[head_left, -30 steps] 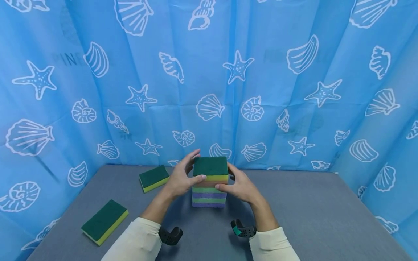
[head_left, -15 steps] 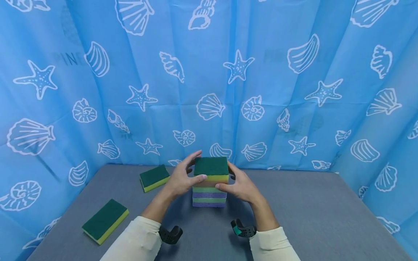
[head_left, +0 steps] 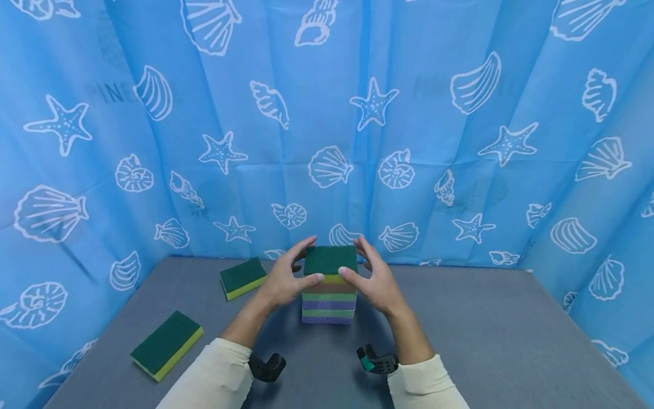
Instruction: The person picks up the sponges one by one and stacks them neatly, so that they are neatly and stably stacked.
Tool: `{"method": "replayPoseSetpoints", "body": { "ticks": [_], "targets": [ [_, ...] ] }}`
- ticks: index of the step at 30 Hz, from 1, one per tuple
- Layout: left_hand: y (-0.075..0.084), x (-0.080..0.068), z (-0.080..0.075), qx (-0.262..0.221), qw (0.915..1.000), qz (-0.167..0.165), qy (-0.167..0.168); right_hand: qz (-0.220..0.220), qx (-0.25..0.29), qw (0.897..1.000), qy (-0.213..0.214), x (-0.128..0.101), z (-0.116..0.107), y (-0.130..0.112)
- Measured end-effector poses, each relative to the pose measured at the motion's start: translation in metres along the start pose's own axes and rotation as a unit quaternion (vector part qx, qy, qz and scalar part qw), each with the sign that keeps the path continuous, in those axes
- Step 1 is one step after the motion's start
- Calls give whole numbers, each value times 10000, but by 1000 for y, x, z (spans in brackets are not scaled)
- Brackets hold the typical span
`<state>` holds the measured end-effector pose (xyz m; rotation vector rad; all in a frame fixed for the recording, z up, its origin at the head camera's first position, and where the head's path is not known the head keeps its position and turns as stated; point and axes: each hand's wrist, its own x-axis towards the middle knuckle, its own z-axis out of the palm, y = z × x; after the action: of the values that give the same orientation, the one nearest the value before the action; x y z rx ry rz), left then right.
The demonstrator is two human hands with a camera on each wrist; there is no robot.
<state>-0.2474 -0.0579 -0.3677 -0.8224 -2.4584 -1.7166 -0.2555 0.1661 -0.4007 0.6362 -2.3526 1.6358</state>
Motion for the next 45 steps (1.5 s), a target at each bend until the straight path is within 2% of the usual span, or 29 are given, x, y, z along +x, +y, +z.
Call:
{"method": "replayPoseSetpoints", "body": {
  "ticks": [2, 4, 7, 11, 13, 18, 23, 28, 31, 35, 40, 45],
  "targets": [
    [9, -2, -1, 17, 10000, 2, -26, -41, -7, 10000, 87, 0, 2, -2],
    [9, -1, -1, 14, 10000, 1, -50, -16, -29, 9999, 127, 1, 3, -2],
    [-4, 2, 0, 1, 10000, 47, -34, 46, -14, 9999, 132, 1, 5, -5],
    [-24, 7, 2, -12, 9999, 113, 11, 48, -39, 10000, 74, -2, 5, -28],
    [-27, 8, 1, -21, 9999, 144, 29, 58, -95, 9999, 39, -4, 5, -38],
    [-27, 8, -2, 18, 9998, 188, 70, 103, -182, 9997, 82, -5, 5, -48],
    [-18, 4, -8, 281, 9989, 257, 257, 85, -228, 9996, 140, -5, 5, -49],
    [-6, -1, -16, 642, 9943, 414, 742, 130, -190, 9997, 124, -5, 5, -48],
    [0, -6, -21, 866, 9878, 571, 1159, 163, -156, 9997, 95, -5, 4, -47],
    [6, -20, -29, 1023, 9755, 793, 1779, 234, -127, 9996, 43, -6, 3, -46],
    [7, -40, -42, 893, 9568, 1220, 2483, 285, -110, 9995, -7, -7, 3, -46],
    [6, -59, -55, 832, 9409, 1490, 2926, 291, -122, 9995, 19, -8, 3, -46]
  ]
}}
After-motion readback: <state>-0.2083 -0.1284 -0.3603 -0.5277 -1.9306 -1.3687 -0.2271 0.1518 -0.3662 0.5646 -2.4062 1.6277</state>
